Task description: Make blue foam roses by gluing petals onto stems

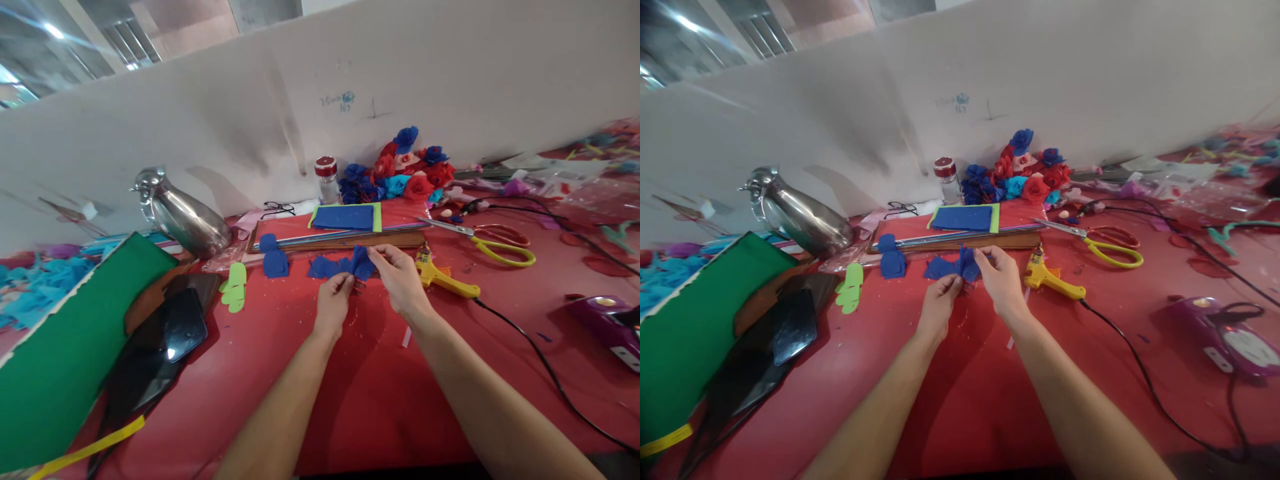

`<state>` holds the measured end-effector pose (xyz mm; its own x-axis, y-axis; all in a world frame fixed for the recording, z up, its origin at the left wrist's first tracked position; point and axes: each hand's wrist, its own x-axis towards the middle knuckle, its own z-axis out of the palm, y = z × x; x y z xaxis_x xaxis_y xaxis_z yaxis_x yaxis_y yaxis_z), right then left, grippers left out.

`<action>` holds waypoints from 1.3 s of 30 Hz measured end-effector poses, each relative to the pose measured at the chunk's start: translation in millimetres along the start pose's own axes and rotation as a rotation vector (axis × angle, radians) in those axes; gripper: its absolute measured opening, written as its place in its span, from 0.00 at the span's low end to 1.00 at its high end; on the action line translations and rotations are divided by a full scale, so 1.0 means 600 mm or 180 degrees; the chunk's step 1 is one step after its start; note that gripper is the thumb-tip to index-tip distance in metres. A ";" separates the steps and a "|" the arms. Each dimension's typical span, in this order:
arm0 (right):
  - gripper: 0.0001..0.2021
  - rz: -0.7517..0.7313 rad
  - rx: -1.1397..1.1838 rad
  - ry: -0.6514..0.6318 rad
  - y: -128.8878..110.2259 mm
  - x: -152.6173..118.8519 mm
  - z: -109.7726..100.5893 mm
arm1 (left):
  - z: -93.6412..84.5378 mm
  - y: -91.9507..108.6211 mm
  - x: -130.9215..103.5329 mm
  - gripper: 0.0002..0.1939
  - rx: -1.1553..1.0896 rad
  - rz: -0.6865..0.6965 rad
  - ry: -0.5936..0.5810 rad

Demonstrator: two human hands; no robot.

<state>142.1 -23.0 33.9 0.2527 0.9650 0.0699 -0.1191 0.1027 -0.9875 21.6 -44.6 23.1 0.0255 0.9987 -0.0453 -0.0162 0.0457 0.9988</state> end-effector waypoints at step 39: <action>0.17 0.0051 0.0268 -0.0317 -0.022 -0.008 -0.001 | -0.009 0.011 0.006 0.21 -0.1713 -0.1064 -0.0247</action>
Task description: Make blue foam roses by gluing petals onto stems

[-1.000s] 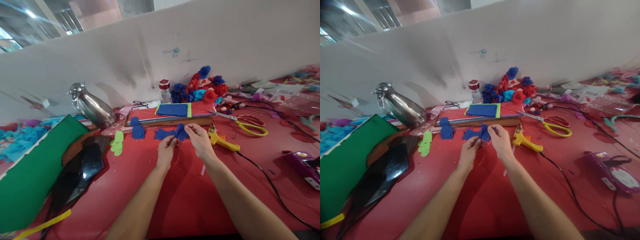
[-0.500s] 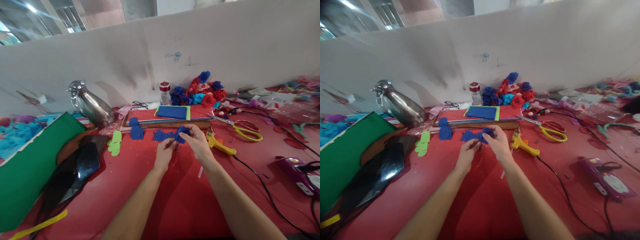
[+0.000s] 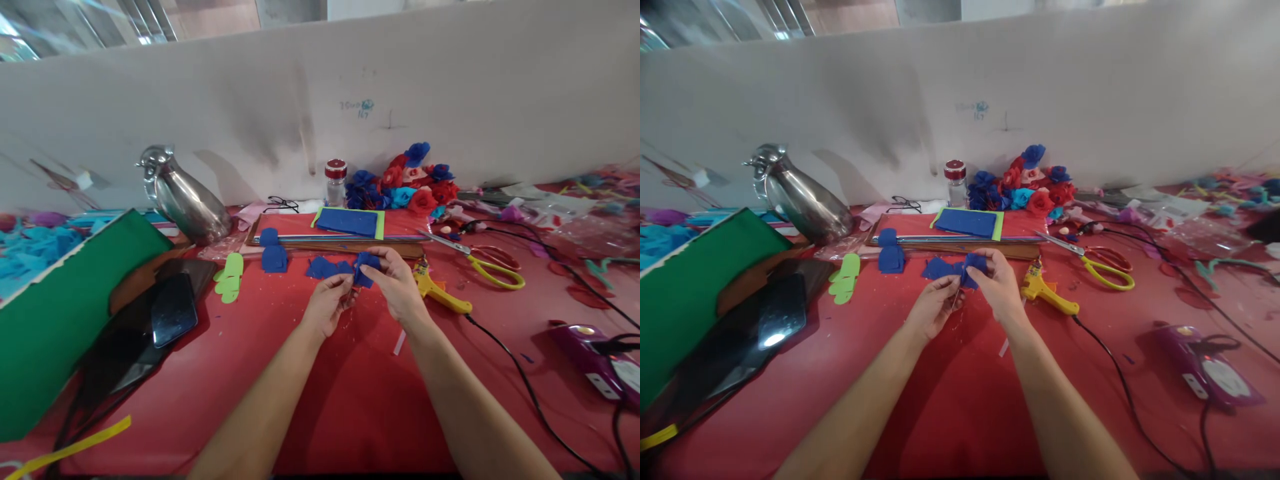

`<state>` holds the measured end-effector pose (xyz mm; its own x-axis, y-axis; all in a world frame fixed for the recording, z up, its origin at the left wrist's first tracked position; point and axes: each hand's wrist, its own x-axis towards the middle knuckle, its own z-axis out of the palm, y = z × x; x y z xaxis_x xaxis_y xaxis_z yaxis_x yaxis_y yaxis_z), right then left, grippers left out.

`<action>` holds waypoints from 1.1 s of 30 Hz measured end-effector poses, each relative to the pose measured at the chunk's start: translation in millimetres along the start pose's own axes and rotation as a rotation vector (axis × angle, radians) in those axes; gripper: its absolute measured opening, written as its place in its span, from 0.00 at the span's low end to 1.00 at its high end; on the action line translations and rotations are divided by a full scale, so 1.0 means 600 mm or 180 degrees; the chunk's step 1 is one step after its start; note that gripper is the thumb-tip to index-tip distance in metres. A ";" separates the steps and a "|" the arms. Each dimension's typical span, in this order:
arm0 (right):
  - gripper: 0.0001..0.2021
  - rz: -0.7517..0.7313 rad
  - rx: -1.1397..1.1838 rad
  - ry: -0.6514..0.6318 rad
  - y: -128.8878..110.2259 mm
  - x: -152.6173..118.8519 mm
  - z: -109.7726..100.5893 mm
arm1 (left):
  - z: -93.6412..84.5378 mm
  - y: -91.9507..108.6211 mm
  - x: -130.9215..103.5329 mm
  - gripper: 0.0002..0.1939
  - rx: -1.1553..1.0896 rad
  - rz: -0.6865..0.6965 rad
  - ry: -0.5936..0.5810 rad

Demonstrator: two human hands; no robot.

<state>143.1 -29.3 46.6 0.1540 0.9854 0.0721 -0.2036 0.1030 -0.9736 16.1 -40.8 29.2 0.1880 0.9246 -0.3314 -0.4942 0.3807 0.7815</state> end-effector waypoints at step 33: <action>0.11 0.0221 -0.0047 -0.0022 -0.002 0.001 0.003 | 0.003 0.002 0.004 0.16 -0.0022 0.0512 0.0151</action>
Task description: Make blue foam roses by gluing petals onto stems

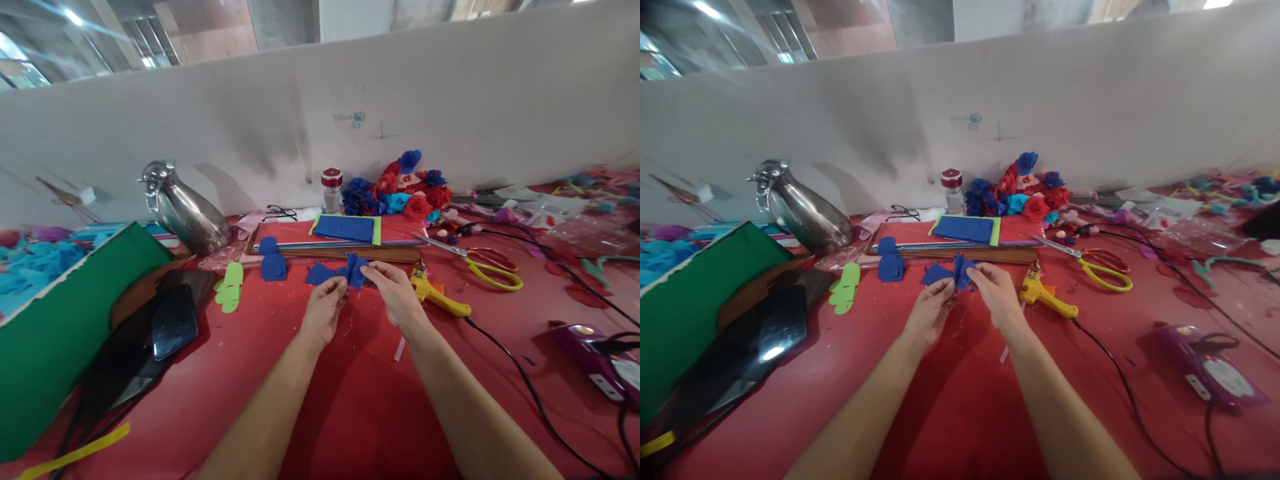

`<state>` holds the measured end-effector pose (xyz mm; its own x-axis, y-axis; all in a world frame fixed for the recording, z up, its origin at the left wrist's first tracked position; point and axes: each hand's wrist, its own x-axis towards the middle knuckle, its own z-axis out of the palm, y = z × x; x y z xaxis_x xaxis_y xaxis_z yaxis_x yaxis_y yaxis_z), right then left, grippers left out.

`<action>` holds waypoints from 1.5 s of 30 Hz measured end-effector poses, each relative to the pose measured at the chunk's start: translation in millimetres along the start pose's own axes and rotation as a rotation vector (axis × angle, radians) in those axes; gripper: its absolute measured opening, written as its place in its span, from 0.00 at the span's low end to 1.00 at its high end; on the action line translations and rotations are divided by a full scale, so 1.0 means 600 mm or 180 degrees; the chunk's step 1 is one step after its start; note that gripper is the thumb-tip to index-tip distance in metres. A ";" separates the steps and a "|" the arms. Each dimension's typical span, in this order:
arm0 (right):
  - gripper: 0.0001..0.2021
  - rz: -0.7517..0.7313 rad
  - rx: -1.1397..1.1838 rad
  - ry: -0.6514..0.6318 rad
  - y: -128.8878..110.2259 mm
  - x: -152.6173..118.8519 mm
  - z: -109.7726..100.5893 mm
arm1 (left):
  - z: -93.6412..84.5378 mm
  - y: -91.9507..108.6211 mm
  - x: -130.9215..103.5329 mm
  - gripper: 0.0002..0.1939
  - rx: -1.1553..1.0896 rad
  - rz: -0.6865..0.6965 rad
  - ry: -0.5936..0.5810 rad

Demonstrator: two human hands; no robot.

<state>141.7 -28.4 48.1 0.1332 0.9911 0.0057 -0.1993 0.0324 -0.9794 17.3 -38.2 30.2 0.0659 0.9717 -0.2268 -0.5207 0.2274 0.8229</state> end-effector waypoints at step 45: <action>0.10 0.0801 0.0807 0.0056 0.009 0.001 -0.001 | -0.002 -0.005 0.004 0.09 0.0128 0.0375 0.0278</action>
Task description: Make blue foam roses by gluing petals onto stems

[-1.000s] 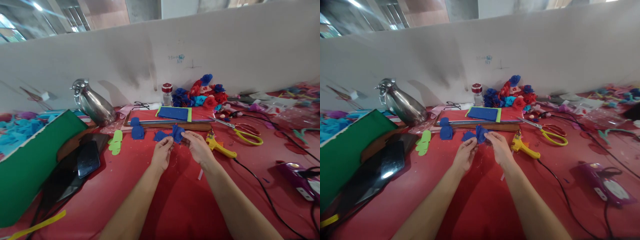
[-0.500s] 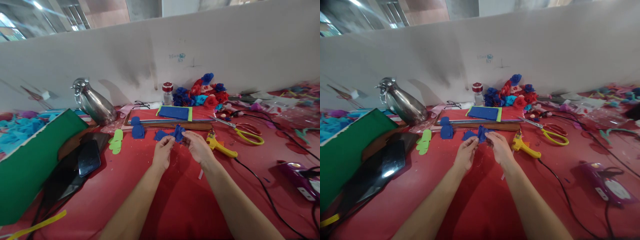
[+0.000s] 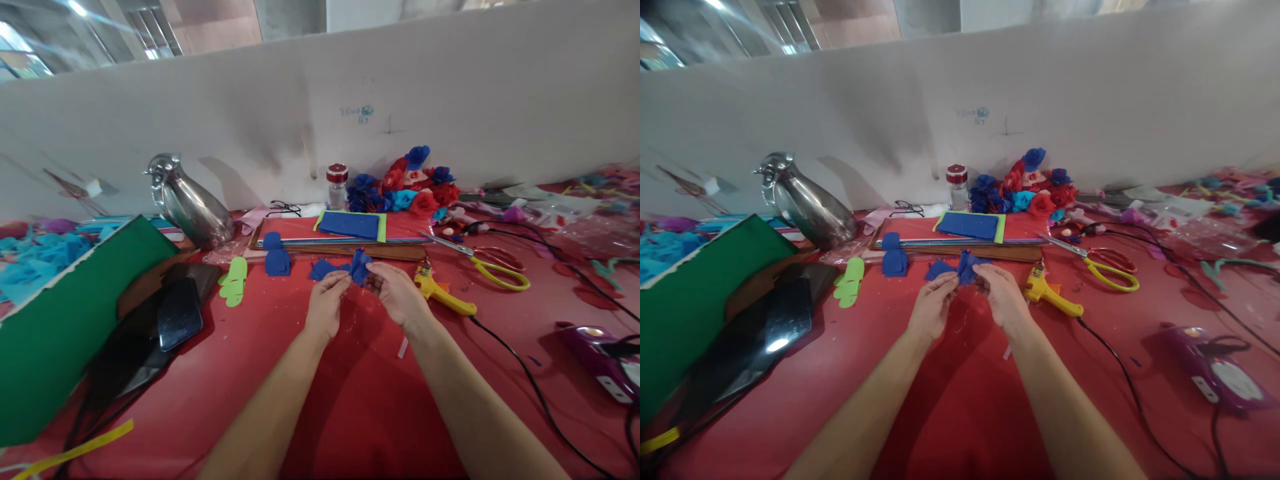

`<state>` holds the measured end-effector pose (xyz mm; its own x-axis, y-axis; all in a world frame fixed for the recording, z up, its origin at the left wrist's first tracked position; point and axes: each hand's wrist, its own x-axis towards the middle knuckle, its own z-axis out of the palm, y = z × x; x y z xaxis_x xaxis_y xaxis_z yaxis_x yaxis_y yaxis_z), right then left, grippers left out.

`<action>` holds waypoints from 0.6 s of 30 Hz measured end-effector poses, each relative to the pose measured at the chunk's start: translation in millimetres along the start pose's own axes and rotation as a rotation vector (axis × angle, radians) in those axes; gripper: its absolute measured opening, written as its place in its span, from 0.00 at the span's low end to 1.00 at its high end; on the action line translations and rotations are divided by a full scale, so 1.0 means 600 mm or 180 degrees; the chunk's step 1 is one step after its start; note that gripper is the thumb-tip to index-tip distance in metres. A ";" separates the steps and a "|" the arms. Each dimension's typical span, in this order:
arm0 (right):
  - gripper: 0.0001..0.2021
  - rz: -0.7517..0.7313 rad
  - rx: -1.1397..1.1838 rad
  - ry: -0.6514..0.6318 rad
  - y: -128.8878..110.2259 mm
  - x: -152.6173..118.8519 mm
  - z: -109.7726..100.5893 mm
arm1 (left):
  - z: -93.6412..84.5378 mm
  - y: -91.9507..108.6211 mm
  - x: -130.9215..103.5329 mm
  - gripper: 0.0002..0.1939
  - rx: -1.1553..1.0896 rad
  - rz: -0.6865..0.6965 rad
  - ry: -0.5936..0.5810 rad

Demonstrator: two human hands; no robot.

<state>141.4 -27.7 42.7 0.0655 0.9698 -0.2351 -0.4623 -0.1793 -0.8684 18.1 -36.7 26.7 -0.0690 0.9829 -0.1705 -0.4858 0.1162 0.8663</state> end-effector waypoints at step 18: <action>0.11 -0.0100 -0.0098 0.0047 -0.001 -0.003 0.001 | -0.003 0.006 -0.010 0.02 0.1263 0.0884 0.0129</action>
<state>140.9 -29.1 43.6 0.0928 0.9725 -0.2138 -0.4324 -0.1541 -0.8884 15.3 -42.4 30.1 -0.1867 0.9790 0.0813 -0.0751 -0.0968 0.9925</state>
